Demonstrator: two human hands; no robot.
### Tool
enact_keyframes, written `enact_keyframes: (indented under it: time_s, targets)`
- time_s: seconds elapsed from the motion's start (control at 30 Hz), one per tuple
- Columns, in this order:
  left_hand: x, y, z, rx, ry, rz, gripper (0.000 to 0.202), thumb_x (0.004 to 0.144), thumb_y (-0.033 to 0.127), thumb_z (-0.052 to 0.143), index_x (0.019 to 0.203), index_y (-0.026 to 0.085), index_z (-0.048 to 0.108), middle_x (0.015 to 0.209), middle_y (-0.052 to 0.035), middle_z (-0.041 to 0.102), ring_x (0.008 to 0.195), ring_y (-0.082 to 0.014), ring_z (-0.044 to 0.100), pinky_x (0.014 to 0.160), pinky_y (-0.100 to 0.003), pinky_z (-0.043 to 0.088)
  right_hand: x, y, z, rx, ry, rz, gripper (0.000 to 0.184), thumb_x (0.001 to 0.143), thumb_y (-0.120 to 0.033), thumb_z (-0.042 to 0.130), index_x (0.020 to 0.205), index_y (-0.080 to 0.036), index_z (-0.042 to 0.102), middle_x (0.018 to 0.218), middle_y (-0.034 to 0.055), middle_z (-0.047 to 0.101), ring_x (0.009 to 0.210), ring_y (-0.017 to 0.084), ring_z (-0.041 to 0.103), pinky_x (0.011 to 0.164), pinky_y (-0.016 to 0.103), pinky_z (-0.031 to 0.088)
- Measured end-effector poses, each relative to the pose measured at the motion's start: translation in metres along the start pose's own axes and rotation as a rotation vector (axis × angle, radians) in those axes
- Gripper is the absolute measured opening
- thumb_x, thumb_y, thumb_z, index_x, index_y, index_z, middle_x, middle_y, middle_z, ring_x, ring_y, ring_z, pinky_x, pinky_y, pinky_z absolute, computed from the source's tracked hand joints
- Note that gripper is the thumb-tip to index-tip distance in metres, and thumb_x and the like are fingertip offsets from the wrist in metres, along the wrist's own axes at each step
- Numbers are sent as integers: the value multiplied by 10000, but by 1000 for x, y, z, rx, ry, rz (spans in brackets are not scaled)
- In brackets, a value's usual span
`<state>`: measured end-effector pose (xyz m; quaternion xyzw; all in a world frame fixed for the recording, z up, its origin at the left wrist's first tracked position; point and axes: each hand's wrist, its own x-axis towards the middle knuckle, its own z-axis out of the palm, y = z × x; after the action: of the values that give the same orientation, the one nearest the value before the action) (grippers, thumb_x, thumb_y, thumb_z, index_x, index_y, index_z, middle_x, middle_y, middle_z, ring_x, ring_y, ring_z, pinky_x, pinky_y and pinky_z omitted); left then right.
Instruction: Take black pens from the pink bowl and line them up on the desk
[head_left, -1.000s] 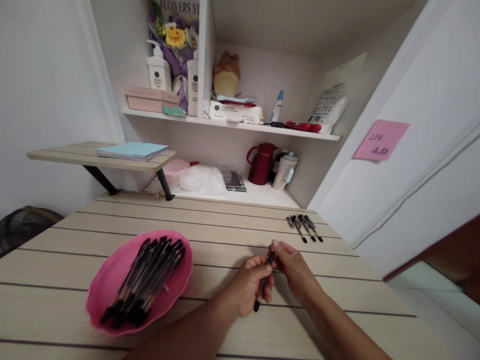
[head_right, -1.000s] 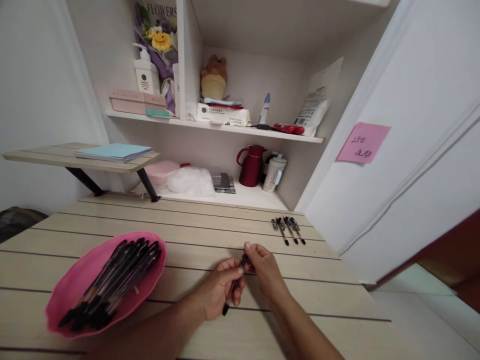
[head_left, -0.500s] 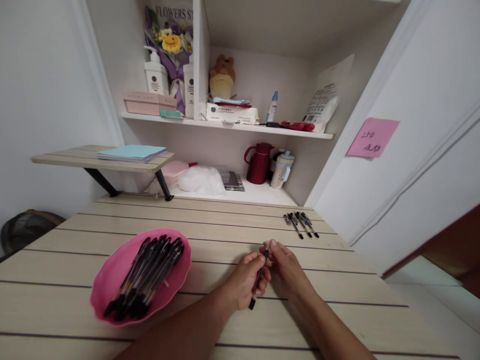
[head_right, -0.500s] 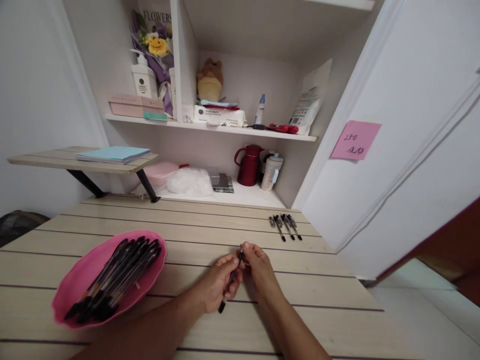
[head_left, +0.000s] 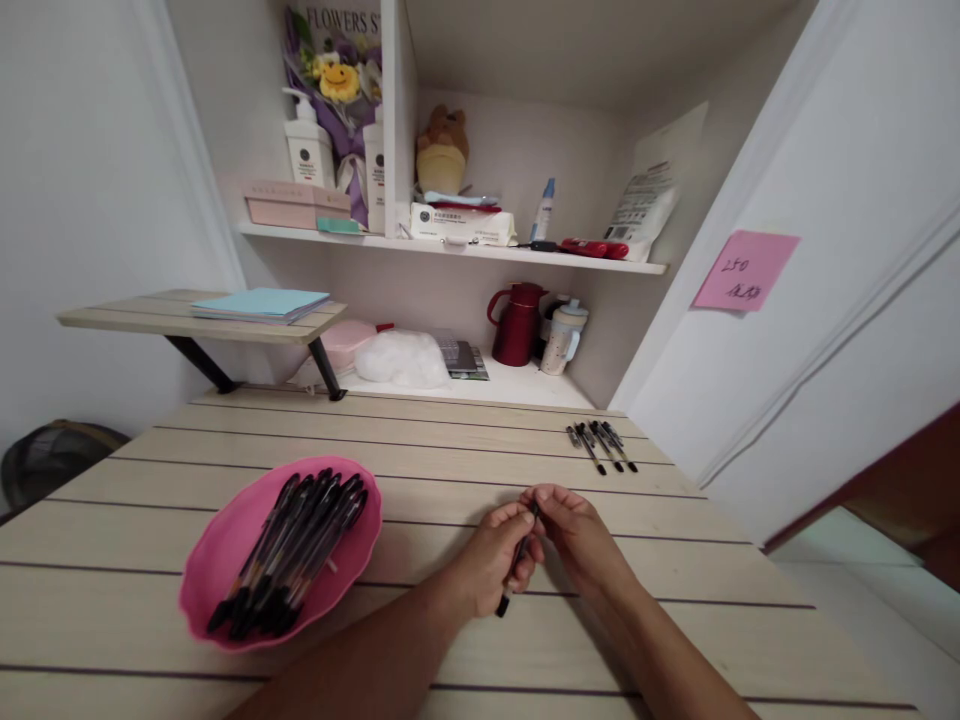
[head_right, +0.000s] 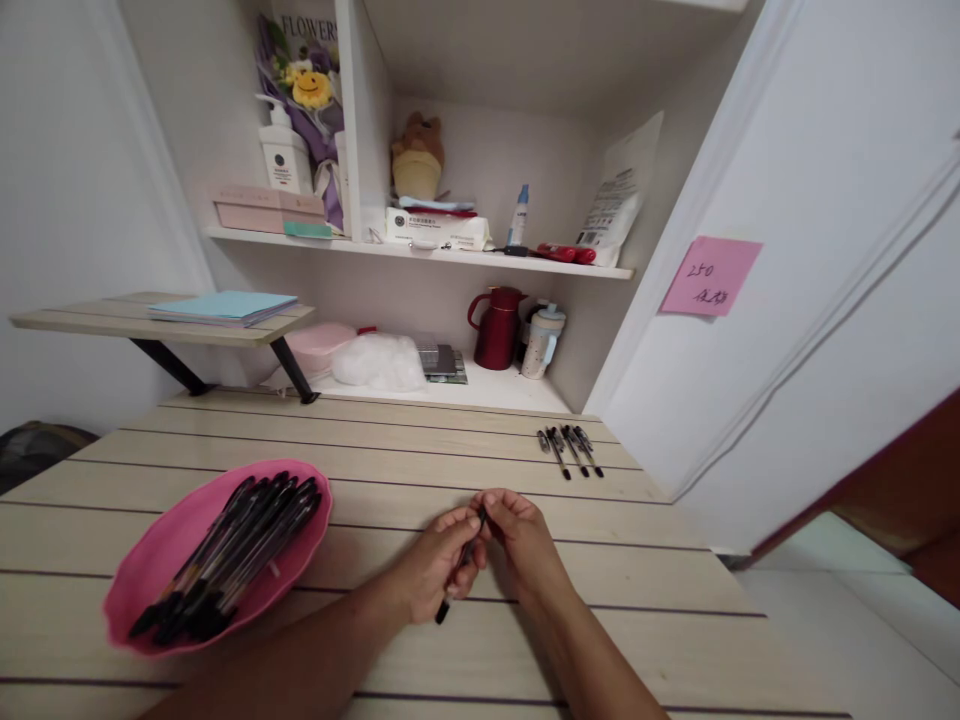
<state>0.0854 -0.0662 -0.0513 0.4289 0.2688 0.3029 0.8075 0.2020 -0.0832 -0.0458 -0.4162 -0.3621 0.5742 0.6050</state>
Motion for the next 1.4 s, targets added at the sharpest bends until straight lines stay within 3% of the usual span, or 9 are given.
enact_keyframes:
  time_s: [0.07, 0.37, 0.6, 0.77, 0.83, 0.97, 1.03, 1.23, 1.4]
  targets:
    - [0, 0, 0, -7, 3, -2, 261, 752, 421, 517, 807, 173, 454, 531, 61, 483, 297, -13, 312, 331, -164, 122, 0, 0, 0, 44, -2, 9, 311, 680, -445, 655, 779, -154, 603, 513, -29, 531, 345, 98, 465, 347, 230, 363]
    - [0, 0, -2, -40, -44, -31, 294, 739, 454, 542, 797, 182, 448, 519, 63, 485, 293, -5, 287, 342, -163, 95, -4, -3, 4, 82, 11, -21, 265, 655, -401, 690, 690, -155, 598, 491, -26, 520, 341, 94, 449, 326, 219, 353]
    - [-1, 1, -3, -62, -54, -40, 296, 738, 459, 533, 798, 177, 465, 524, 58, 475, 305, -5, 271, 354, -165, 82, -3, -3, 6, 153, 49, 2, 330, 645, -446, 685, 822, -177, 613, 755, 33, 635, 424, 85, 466, 327, 213, 374]
    - [-1, 1, 0, -7, -6, -22, 232, 752, 407, 491, 766, 177, 460, 521, 58, 466, 300, -7, 264, 341, -162, 93, -2, 3, 5, 54, 27, 20, 294, 678, -445, 660, 687, -160, 586, 456, -41, 489, 331, 84, 438, 330, 207, 334]
    - [0, 1, 0, 8, 1, -24, 230, 749, 406, 483, 754, 179, 455, 519, 57, 466, 301, -8, 267, 340, -159, 93, -2, 3, 3, 51, 31, 0, 258, 667, -401, 683, 684, -160, 591, 478, -32, 521, 328, 87, 443, 319, 208, 323]
    - [1, 0, -2, 16, -21, -47, 226, 734, 402, 490, 748, 178, 459, 523, 53, 476, 305, -7, 260, 342, -157, 90, 3, -5, -6, 174, 82, -52, 227, 659, -364, 696, 797, -195, 632, 800, 35, 655, 573, 134, 591, 436, 240, 453]
    - [1, 0, -3, 10, -50, -43, 221, 735, 395, 486, 751, 176, 464, 536, 49, 487, 307, -6, 255, 340, -160, 95, 8, -11, -16, 174, 154, -110, 238, 635, -331, 721, 825, -213, 641, 810, 27, 656, 706, 150, 615, 556, 251, 499]
    - [0, 2, -3, 23, -35, -46, 157, 733, 333, 463, 747, 177, 466, 528, 47, 486, 306, -12, 251, 339, -171, 91, 27, -16, -65, -279, 503, -178, 296, 598, -321, 718, 841, -186, 618, 620, -5, 614, 593, 149, 590, 544, 264, 483]
    - [-1, 2, -1, 24, -34, -56, 178, 728, 350, 472, 755, 174, 463, 534, 50, 484, 308, -9, 254, 344, -168, 77, 53, -27, -109, -1095, 628, -139, 178, 696, -332, 549, 741, -170, 607, 595, 30, 638, 578, 174, 596, 551, 274, 452]
